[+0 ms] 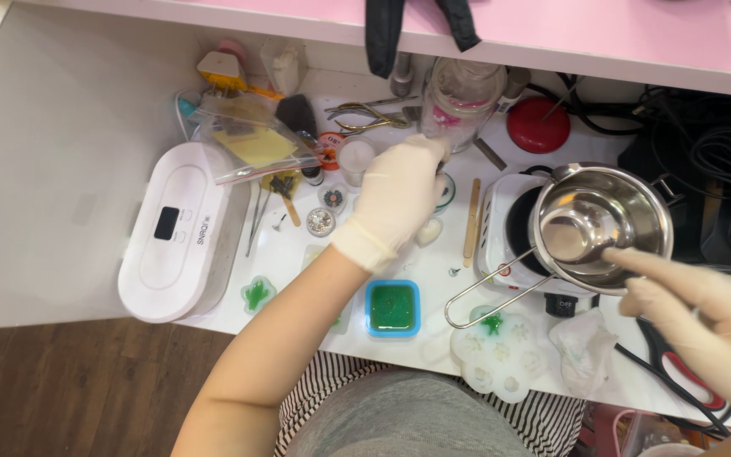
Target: Pouring melted green wax into silicone molds and cleaning the melting pot and spoon.
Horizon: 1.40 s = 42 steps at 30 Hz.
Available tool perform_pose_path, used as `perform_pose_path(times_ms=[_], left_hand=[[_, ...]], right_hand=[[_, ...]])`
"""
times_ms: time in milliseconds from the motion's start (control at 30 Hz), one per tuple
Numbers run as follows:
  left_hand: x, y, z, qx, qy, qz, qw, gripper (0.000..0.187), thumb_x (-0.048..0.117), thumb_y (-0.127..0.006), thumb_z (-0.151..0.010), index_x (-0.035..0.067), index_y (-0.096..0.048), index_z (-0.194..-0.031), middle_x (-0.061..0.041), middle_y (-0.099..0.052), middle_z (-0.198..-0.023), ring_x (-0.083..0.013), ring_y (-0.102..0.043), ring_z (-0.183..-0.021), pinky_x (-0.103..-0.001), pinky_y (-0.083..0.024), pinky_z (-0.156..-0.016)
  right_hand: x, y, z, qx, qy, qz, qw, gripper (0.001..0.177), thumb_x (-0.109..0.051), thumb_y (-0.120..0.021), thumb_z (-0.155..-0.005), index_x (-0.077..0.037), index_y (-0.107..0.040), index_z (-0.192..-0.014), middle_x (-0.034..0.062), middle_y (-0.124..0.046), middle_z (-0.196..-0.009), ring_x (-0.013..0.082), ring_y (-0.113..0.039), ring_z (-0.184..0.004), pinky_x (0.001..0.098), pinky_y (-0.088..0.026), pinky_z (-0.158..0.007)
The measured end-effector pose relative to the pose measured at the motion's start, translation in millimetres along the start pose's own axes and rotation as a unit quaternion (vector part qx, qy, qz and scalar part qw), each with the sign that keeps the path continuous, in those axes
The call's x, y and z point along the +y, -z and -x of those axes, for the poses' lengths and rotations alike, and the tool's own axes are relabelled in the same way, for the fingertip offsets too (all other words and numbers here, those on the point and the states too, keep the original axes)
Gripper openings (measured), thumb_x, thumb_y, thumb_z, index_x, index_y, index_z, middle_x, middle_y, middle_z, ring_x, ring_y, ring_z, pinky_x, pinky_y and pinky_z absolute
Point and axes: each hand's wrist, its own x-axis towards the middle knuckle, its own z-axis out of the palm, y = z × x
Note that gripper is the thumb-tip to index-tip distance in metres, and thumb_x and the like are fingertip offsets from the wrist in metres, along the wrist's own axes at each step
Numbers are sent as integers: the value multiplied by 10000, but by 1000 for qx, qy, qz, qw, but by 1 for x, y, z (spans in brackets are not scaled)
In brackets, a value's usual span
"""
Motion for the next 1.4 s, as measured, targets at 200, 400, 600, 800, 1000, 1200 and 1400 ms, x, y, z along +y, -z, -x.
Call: perform_pose_path(times_ms=[200, 400, 600, 800, 1000, 1200, 1400], left_hand=[[66, 4, -10, -114, -130, 204, 964, 157, 190, -718, -875, 115, -686, -1010, -104, -685, -1026, -281, -709, -904, -404, -576, -797], [91, -73, -38, -156, -228, 29, 961, 123, 205, -744, -722, 146, -762, -829, -94, -671, -986, -318, -669, -911, -431, -548, -749], [88, -64, -45, -118, -238, 56, 962, 134, 200, -706, -810, 133, -767, -908, -109, -653, -941, -335, -662, -917, -453, -536, -749], [55, 2, -44, -18, -179, 34, 983, 130, 173, -669, -946, 90, -738, -1019, -122, -656, -995, -327, -658, -967, -443, -541, -833], [24, 28, -10, -32, -34, -83, 995, 133, 187, -675, -882, 76, -747, -885, -139, -663, -955, -354, -667, -889, -470, -536, -764], [-11, -17, 13, -80, -16, -160, 984, 88, 176, -714, -770, 108, -768, -780, -137, -671, -871, -344, -673, -863, -476, -541, -757], [-17, -55, 5, -32, -29, -228, 973, 208, 222, -796, -716, 30, -732, -768, -188, -670, -899, -367, -664, -820, -471, -529, -701]], right_hand=[[48, 20, 6, 49, -109, -103, 987, 364, -144, -546, -1092, -57, -728, -1395, 118, -770, -859, 181, -609, -684, 311, -509, -644], [37, 22, 52, 45, -167, -52, 984, 310, -212, -579, -1046, -78, -809, -1204, 89, -753, -809, 153, -610, -657, 313, -522, -582], [28, -15, 53, -79, -265, 41, 960, 274, -340, -669, -938, -208, -826, -1120, 52, -747, -812, 199, -688, -713, 342, -604, -645], [12, -60, 29, -69, -264, 179, 945, 441, -554, -643, -830, -288, -777, -1154, 90, -804, -856, 309, -763, -876, 412, -586, -810], [8, -67, 19, -38, -318, 214, 923, 449, -598, -653, -871, -246, -825, -1090, 131, -780, -878, 333, -756, -889, 424, -594, -820], [36, -90, 20, -22, -281, 178, 943, 484, -563, -667, -864, -133, -822, -1023, 120, -783, -840, 317, -755, -848, 423, -584, -804], [28, -89, 21, 13, -286, 148, 947, 512, -572, -678, -819, -133, -804, -1052, 79, -780, -785, 293, -757, -775, 406, -576, -739]])
